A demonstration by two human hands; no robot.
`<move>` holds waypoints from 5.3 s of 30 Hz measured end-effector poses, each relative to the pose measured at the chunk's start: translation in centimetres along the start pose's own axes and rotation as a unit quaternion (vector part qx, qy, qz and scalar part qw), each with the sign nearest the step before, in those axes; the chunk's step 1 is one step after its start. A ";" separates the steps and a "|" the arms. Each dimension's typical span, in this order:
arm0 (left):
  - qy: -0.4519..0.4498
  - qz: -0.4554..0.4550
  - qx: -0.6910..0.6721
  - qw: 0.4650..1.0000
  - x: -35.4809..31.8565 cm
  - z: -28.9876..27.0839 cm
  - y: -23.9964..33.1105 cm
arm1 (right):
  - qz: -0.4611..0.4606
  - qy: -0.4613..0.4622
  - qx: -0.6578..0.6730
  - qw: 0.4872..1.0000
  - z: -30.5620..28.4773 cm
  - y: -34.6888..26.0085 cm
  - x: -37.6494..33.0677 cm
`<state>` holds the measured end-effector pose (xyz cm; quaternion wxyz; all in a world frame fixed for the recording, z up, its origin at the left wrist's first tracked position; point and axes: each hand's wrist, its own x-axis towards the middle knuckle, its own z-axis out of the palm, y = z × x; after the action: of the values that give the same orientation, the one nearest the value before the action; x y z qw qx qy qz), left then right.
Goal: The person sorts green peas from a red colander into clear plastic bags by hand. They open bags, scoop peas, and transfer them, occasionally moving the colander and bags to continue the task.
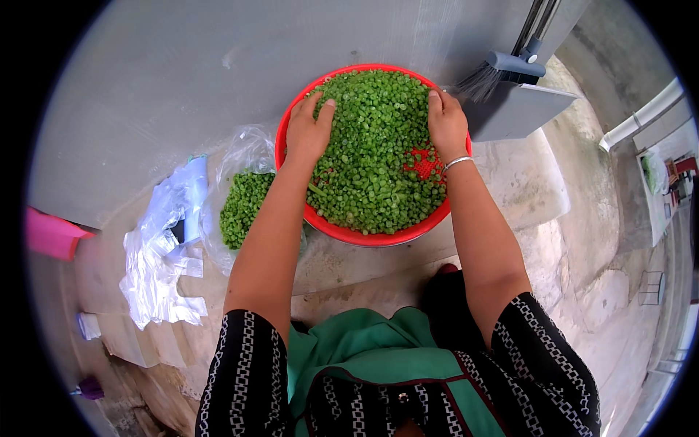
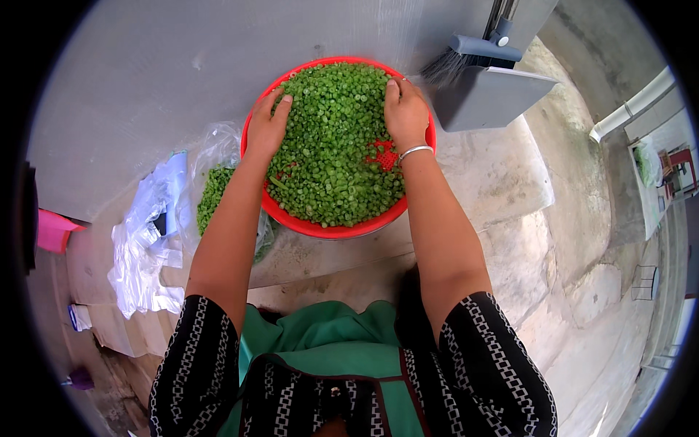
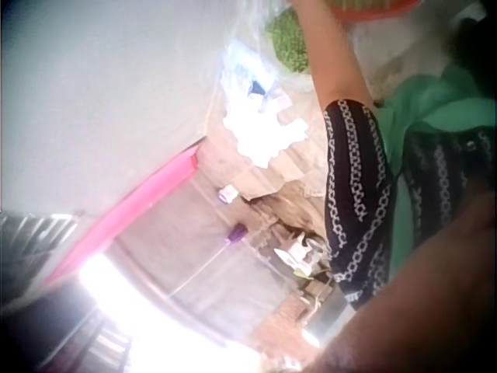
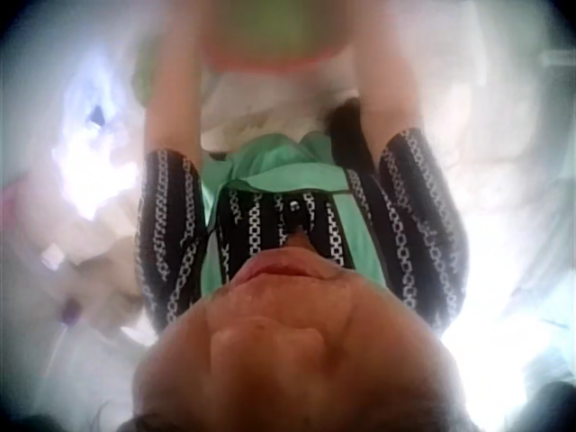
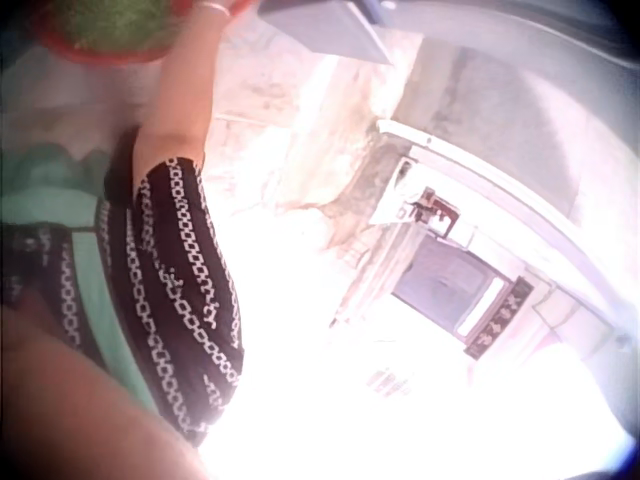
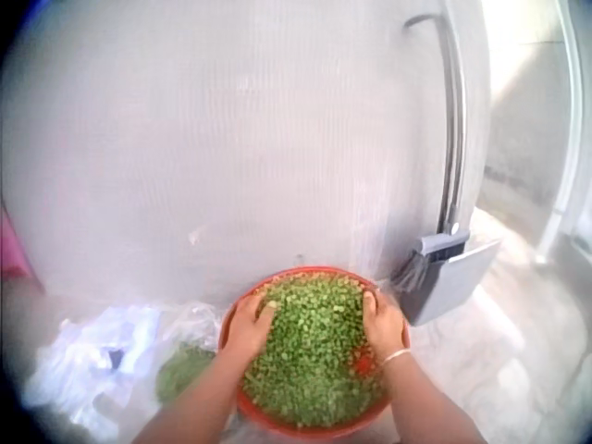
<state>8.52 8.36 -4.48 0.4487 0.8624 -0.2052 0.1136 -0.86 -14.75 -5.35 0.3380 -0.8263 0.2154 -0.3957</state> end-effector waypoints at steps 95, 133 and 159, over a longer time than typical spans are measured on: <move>0.050 -0.208 -0.134 0.968 -7.0 5.9 5.5 | 0.364 -0.003 0.417 0.833 2.9 -4.7 -8.6; -0.117 -0.155 0.084 0.977 -9.5 -17.0 -12.2 | -0.100 -0.300 0.134 0.939 18.7 -17.8 -19.2; 0.013 0.033 0.100 0.994 -12.7 -19.8 -9.7 | -0.326 -0.275 0.048 0.903 12.4 -21.6 -19.7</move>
<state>1.38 32.81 -5.09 0.3589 0.8940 -0.2156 0.1597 -0.75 17.00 -5.29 0.2750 -0.9092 -0.1869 -0.2505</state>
